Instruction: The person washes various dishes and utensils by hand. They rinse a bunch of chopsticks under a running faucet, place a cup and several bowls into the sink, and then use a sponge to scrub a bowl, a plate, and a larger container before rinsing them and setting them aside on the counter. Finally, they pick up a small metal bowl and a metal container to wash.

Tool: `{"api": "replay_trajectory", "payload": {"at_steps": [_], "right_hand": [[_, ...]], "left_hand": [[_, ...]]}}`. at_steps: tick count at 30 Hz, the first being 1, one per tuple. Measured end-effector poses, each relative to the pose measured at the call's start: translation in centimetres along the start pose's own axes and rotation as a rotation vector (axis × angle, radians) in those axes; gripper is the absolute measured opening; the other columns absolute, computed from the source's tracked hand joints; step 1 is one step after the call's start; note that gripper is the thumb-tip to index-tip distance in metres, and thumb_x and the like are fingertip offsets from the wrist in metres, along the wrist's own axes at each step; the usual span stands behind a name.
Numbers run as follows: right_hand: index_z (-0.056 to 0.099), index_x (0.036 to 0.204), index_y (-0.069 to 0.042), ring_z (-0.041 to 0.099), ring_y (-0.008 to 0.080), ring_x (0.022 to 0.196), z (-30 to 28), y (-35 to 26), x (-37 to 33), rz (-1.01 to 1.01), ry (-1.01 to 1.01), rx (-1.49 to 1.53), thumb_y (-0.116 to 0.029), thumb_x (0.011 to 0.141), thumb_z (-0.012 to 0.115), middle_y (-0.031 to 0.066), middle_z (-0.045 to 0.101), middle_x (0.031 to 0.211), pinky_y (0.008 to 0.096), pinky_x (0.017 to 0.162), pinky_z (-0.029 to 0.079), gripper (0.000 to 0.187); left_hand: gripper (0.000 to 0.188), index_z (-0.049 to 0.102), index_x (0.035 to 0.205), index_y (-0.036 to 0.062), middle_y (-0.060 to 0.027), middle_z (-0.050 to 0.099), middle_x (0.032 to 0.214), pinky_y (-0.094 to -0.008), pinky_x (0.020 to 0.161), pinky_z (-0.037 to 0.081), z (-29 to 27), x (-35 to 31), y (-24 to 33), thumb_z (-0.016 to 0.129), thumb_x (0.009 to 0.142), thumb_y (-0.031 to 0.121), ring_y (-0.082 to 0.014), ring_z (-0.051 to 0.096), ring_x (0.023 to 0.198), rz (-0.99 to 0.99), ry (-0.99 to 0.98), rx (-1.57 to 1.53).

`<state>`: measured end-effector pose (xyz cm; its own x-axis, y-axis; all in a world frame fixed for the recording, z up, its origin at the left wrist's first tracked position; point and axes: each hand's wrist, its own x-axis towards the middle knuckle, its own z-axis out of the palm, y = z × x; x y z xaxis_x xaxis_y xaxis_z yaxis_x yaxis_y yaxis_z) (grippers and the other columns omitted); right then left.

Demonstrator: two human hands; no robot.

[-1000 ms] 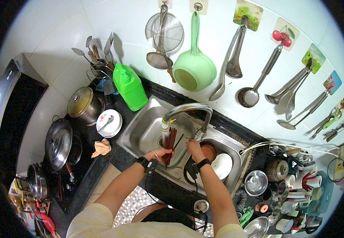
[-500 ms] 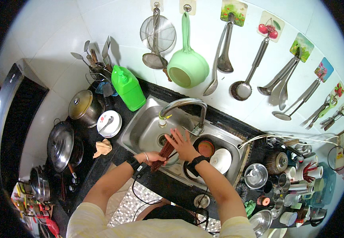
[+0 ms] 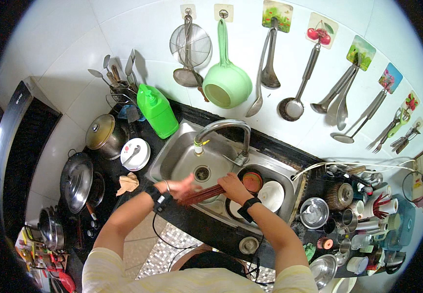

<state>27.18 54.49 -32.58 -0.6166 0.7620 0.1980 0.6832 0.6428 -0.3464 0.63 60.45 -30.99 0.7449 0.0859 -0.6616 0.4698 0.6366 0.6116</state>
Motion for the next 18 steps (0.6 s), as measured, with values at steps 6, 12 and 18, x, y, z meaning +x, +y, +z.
{"api": "replay_trajectory", "payload": {"at_steps": [6, 12, 18], "right_hand": [[0.053, 0.088, 0.0, 0.059, 0.038, 0.068, 0.1, -0.1, -3.6, 0.572, -0.08, 0.189, -0.022, 0.072, 0.063, 0.0191, 0.061, 0.073, 0.0443, 0.065, 0.047, 0.029], [0.056, 0.09, 0.001, 0.06, 0.0365, 0.071, 2.3, -1.6, -3.2, 0.687, -0.176, 0.328, -0.025, 0.069, 0.065, 0.0207, 0.062, 0.076, 0.042, 0.065, 0.048, 0.034], [0.052, 0.084, -0.002, 0.061, 0.0332, 0.064, 2.0, -6.6, -1.3, 0.429, -0.287, -0.087, -0.016, 0.074, 0.055, 0.0183, 0.061, 0.066, 0.0431, 0.06, 0.045, 0.018]], "left_hand": [[0.092, 0.019, 0.138, 0.0012, -0.016, 0.029, 0.14, -0.048, 0.108, 0.011, -2.2, -0.2, -4.3, 0.031, 0.08, 0.071, -0.028, 0.024, 0.131, 0.444, 0.436, -0.612], [0.094, 0.028, 0.13, -0.0041, -0.0175, 0.045, 0.122, -0.0426, 0.099, 0.031, 5.3, 7.6, -6.9, 0.051, 0.074, 0.068, -0.0295, 0.044, 0.112, 0.311, 0.388, -1.277], [0.112, 0.025, 0.133, -0.0039, -0.0132, 0.041, 0.132, -0.0439, 0.101, 0.026, 6.8, 7.6, -6.5, 0.052, 0.062, 0.078, -0.0295, 0.035, 0.12, 0.648, 0.3, -1.124]]}}
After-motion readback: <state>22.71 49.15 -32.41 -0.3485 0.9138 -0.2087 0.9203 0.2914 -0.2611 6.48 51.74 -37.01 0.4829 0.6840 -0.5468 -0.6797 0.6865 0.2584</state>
